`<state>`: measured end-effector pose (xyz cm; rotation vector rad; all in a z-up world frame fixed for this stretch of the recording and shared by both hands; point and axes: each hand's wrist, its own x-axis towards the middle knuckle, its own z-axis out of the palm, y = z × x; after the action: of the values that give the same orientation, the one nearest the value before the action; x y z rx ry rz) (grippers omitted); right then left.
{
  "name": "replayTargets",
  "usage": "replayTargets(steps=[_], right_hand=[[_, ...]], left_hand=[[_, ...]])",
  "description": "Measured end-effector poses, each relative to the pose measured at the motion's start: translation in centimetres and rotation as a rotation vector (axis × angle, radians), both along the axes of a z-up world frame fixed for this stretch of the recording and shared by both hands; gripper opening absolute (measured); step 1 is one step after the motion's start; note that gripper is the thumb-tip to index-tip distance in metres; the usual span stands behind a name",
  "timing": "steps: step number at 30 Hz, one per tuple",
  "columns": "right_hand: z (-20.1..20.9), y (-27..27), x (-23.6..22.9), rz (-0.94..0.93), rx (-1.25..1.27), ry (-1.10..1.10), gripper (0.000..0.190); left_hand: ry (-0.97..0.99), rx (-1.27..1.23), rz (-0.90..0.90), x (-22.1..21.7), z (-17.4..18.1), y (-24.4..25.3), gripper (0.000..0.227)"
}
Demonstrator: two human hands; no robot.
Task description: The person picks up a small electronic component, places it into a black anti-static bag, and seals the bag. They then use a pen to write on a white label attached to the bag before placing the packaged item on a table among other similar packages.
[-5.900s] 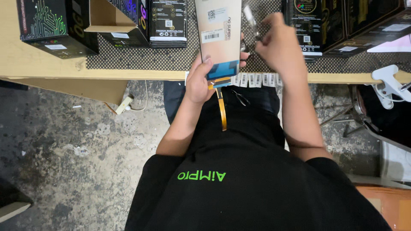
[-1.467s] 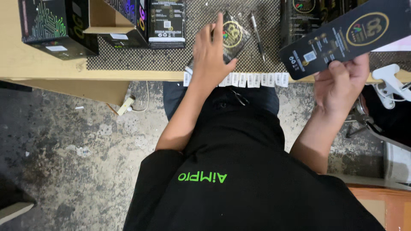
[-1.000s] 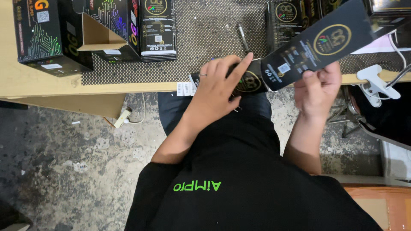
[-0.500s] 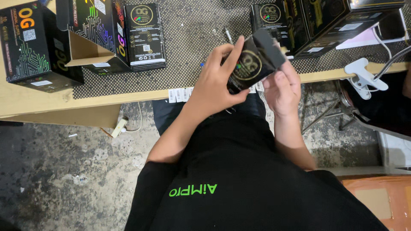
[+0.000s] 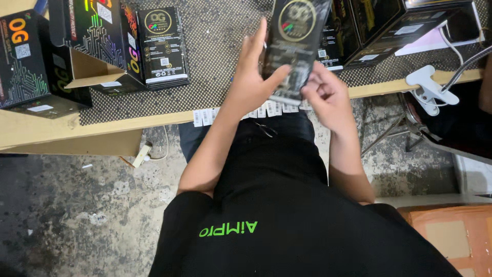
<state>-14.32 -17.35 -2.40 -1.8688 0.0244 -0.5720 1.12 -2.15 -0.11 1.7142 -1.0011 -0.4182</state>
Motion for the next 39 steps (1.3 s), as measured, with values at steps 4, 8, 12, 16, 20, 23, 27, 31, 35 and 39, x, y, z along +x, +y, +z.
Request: replayTargets(steps=[4,8,12,16,20,23,27,31,35,39], right_hand=[[-0.4,-1.7,0.1,-0.084,0.036,-0.05,0.05],[-2.3,-3.4,-0.2,-0.226,0.128,-0.09,0.048],[0.5,-3.0,-1.6,-0.256,0.017,0.177,0.068],[0.3,-4.2,-2.1,-0.336,-0.198,0.279,0.054],[-1.2,-5.4,-1.9,-0.451,-0.264,0.274,0.041],[-2.3,-5.7,-1.7,-0.468,-0.334,0.284,0.045],[-3.2,-5.9,-1.3,-0.458,-0.323,0.28,0.048],[-1.5,-4.6,-1.8,-0.417,-0.352,0.281,0.052],[-0.5,-3.1,-2.4,-0.287,-0.236,0.208,0.043],[0.7,-1.6,-2.7,-0.106,-0.316,0.189,0.03]], left_hand=[[0.326,0.004,-0.202,-1.2,1.6,0.4,0.077],[0.546,-0.02,-0.163,-1.8,1.2,-1.4,0.084],[0.574,-0.085,-0.088,-1.9,-0.9,-4.6,0.085],[0.395,0.087,-0.017,-2.6,-0.7,-6.0,0.082],[-0.231,0.242,-0.042,-1.9,-3.4,-7.3,0.065],[-0.323,0.238,-0.063,-2.1,-3.6,-6.9,0.061],[-0.245,0.303,-0.02,-1.8,-1.2,-2.4,0.06],[-0.164,0.33,0.229,1.1,1.1,5.9,0.055],[-0.179,0.208,0.546,3.5,-2.3,12.3,0.059],[-0.254,-0.11,0.631,4.1,-5.6,13.6,0.028]])
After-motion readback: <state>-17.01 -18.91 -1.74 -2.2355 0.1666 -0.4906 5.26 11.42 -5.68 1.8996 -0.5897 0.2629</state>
